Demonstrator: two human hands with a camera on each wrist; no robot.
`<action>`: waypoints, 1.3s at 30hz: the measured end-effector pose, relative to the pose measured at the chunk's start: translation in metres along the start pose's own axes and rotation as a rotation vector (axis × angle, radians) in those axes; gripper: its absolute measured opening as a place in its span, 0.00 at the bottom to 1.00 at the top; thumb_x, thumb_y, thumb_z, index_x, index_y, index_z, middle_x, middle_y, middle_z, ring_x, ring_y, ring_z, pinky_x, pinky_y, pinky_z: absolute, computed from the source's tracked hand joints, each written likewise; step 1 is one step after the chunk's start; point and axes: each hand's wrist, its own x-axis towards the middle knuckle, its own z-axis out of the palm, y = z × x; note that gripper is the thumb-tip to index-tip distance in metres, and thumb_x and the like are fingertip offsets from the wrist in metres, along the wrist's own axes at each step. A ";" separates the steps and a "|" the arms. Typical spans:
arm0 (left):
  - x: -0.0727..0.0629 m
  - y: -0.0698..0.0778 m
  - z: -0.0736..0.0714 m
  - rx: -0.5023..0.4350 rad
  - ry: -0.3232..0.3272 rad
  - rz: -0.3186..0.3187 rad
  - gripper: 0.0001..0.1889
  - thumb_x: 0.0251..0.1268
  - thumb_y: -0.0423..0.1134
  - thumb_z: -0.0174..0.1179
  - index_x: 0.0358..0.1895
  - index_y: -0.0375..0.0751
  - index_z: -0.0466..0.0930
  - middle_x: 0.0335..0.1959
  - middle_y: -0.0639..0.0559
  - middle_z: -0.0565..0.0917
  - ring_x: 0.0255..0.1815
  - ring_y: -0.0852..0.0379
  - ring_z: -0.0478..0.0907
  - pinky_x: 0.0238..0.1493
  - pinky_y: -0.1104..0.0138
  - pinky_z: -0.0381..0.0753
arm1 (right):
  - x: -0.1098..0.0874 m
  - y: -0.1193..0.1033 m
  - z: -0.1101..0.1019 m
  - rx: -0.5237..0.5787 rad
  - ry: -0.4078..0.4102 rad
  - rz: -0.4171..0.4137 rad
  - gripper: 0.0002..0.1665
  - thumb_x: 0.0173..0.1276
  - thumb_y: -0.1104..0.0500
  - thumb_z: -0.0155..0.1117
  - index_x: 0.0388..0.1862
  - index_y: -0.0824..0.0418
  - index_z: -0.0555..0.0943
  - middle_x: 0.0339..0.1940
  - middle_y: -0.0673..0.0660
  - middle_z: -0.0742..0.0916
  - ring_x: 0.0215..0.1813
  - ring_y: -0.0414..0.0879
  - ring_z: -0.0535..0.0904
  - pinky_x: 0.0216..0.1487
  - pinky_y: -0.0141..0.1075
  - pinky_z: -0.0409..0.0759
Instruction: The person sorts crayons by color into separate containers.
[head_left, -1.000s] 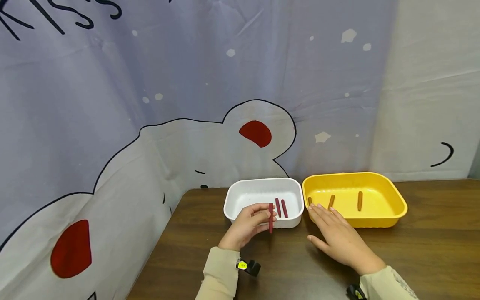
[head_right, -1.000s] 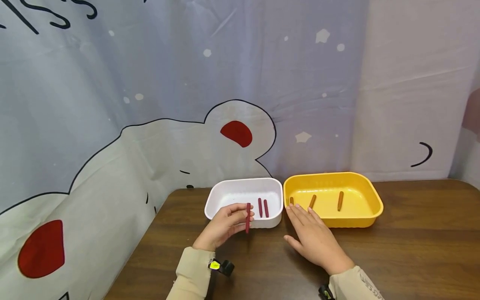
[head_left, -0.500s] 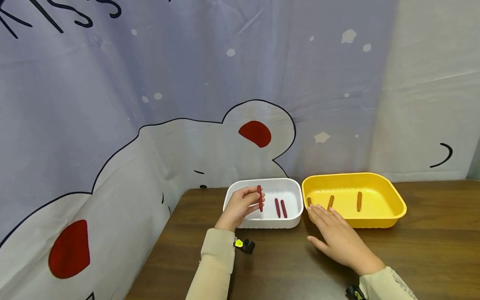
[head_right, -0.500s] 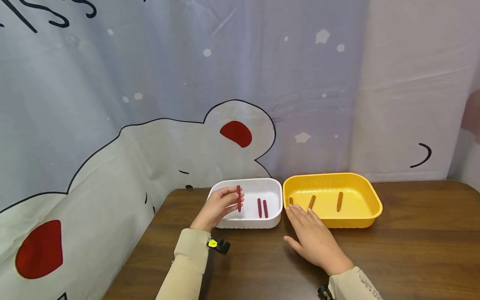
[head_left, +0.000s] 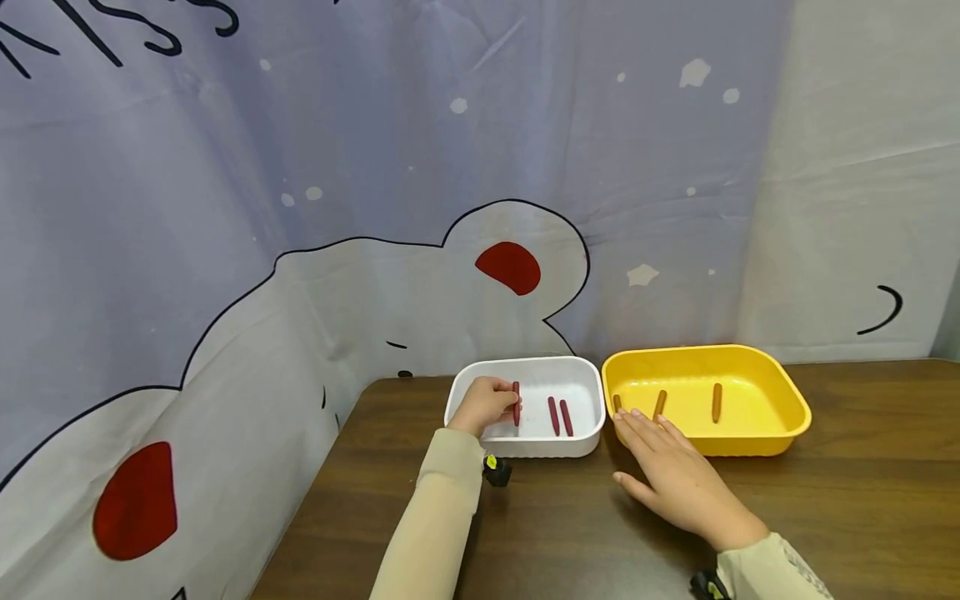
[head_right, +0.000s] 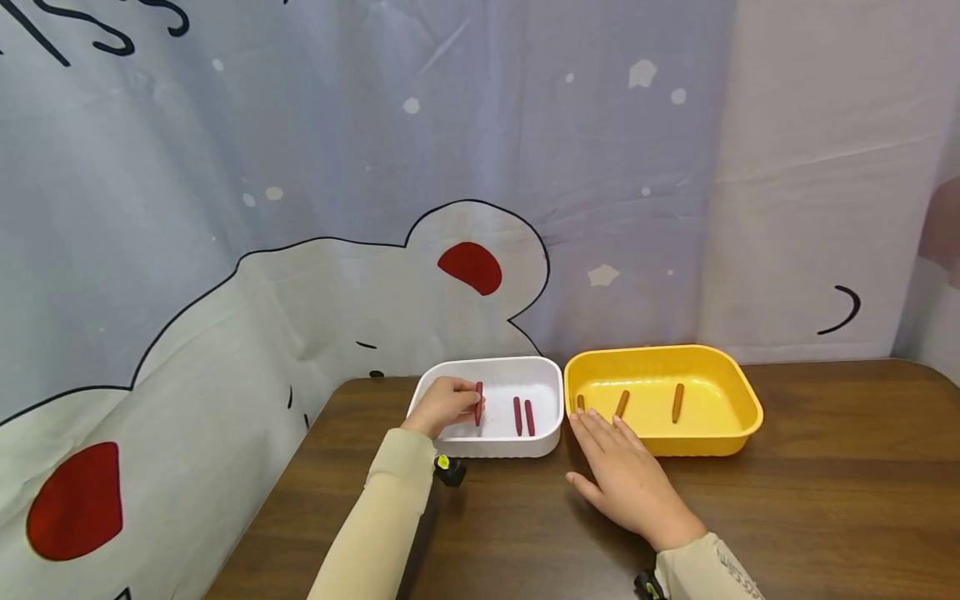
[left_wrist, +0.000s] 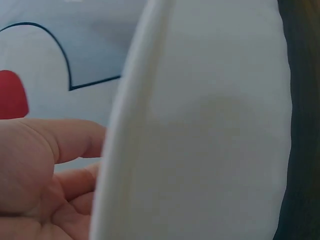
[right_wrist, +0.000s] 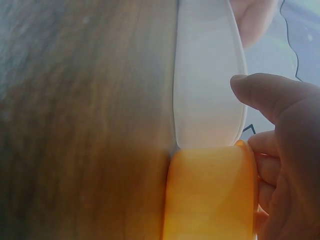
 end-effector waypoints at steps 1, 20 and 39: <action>0.002 0.000 0.001 0.059 0.009 0.001 0.10 0.69 0.27 0.58 0.47 0.22 0.83 0.37 0.41 0.86 0.34 0.60 0.79 0.41 0.69 0.84 | 0.000 0.000 0.000 0.000 0.001 0.000 0.42 0.68 0.48 0.70 0.74 0.69 0.69 0.74 0.65 0.74 0.75 0.62 0.68 0.81 0.45 0.44; 0.005 -0.004 0.016 0.567 0.126 -0.011 0.14 0.55 0.25 0.61 0.14 0.39 0.73 0.12 0.53 0.68 0.17 0.56 0.65 0.19 0.71 0.62 | 0.001 0.000 -0.001 -0.008 -0.003 -0.001 0.42 0.69 0.47 0.69 0.74 0.68 0.69 0.74 0.65 0.74 0.75 0.61 0.68 0.77 0.53 0.56; -0.011 0.008 0.009 0.603 0.187 0.090 0.04 0.63 0.32 0.61 0.36 0.35 0.83 0.34 0.45 0.85 0.34 0.49 0.79 0.42 0.56 0.80 | -0.001 0.000 0.000 -0.012 -0.001 0.000 0.43 0.68 0.48 0.70 0.74 0.68 0.69 0.74 0.65 0.73 0.75 0.61 0.68 0.80 0.49 0.50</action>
